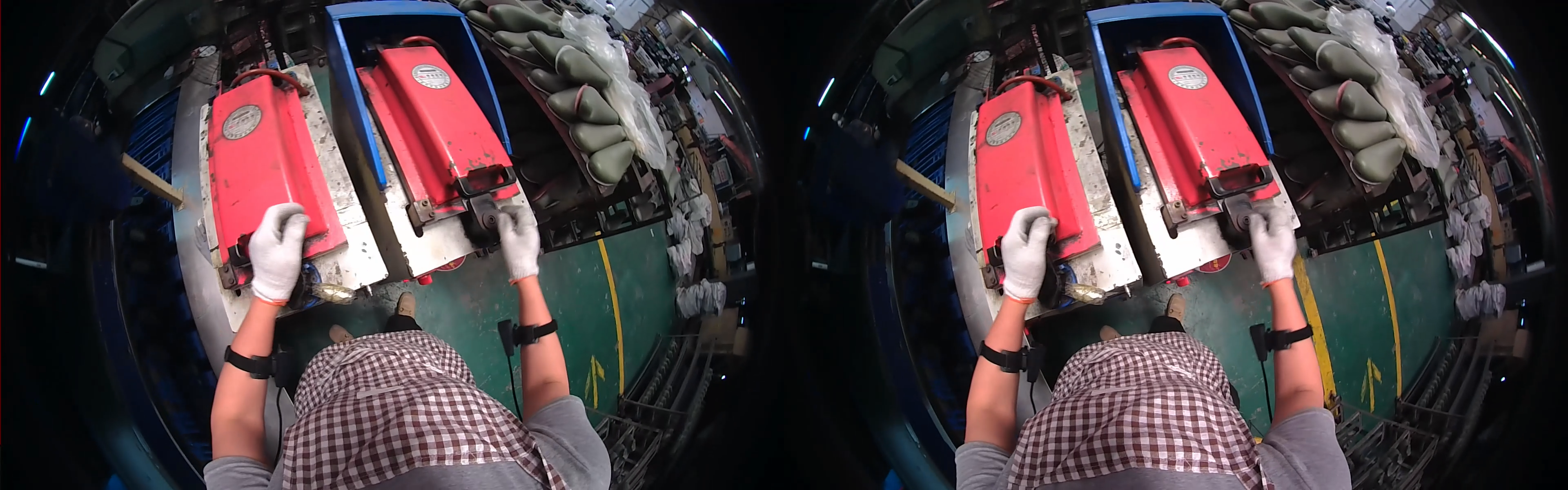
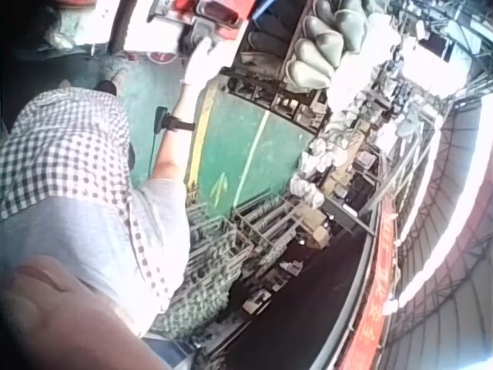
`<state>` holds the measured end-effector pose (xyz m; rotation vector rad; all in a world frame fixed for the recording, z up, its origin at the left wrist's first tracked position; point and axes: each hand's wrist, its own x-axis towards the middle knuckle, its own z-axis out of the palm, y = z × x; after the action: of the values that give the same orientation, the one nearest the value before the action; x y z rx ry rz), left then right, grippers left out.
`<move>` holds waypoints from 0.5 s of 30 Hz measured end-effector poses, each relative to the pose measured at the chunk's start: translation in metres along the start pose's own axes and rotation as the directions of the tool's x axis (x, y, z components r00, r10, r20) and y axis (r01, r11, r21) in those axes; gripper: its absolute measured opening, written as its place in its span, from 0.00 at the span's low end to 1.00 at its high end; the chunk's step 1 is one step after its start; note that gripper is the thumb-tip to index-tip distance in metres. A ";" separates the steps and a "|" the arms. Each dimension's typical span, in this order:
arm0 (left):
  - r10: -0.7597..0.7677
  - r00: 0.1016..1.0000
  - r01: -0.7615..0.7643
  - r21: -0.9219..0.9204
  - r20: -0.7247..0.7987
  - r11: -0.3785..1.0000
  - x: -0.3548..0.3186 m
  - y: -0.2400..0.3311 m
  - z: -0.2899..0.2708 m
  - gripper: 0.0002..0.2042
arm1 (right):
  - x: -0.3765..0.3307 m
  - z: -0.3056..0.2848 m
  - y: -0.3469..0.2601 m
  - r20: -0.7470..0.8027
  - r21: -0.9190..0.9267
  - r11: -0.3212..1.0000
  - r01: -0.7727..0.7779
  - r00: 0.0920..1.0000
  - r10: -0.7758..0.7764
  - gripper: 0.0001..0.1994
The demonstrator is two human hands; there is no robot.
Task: Operator places shoes into a heat-press or bonding machine, closes the lid to apply pressure/heat, and then removes them once the cycle is complete.
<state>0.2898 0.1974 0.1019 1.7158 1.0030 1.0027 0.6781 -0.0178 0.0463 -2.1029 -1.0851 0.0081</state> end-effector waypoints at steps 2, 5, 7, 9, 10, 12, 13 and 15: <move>0.157 0.983 -0.169 0.136 0.095 0.976 0.002 0.016 0.036 0.08 | 0.013 -0.022 0.030 0.044 -0.221 0.973 -0.065 0.996 0.077 0.13; 0.238 0.931 -0.281 0.126 0.278 0.951 0.009 0.036 0.100 0.12 | 0.009 -0.023 0.055 0.213 -0.274 0.950 -0.152 0.953 0.214 0.20; 0.315 0.874 -0.419 0.247 0.370 0.874 0.018 0.042 0.136 0.13 | 0.008 -0.020 0.062 0.219 -0.318 0.926 -0.206 0.934 0.283 0.21; 0.285 0.810 -0.473 0.284 0.512 0.834 0.021 0.045 0.161 0.15 | 0.010 -0.017 0.061 0.226 -0.388 0.897 -0.212 0.922 0.315 0.22; 0.340 0.793 -0.519 0.269 0.505 0.811 0.023 0.046 0.171 0.16 | 0.013 -0.017 0.059 0.198 -0.427 0.889 -0.165 0.942 0.271 0.22; 0.316 0.773 -0.534 0.294 0.550 0.793 0.024 0.048 0.187 0.20 | 0.019 -0.020 0.054 0.246 -0.457 0.868 -0.192 0.911 0.331 0.23; 0.431 0.774 -0.588 0.272 0.464 0.762 0.027 0.049 0.195 0.21 | 0.022 -0.021 0.052 0.252 -0.488 0.850 -0.199 0.900 0.356 0.24; 0.517 0.746 -0.637 0.225 0.418 0.737 0.034 0.052 0.211 0.23 | 0.026 -0.022 0.051 0.234 -0.487 0.855 -0.179 0.916 0.325 0.24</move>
<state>0.5053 0.1539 0.0980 2.5100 0.4205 0.8899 0.7371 -0.0308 0.0384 -2.7383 -1.0463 0.2426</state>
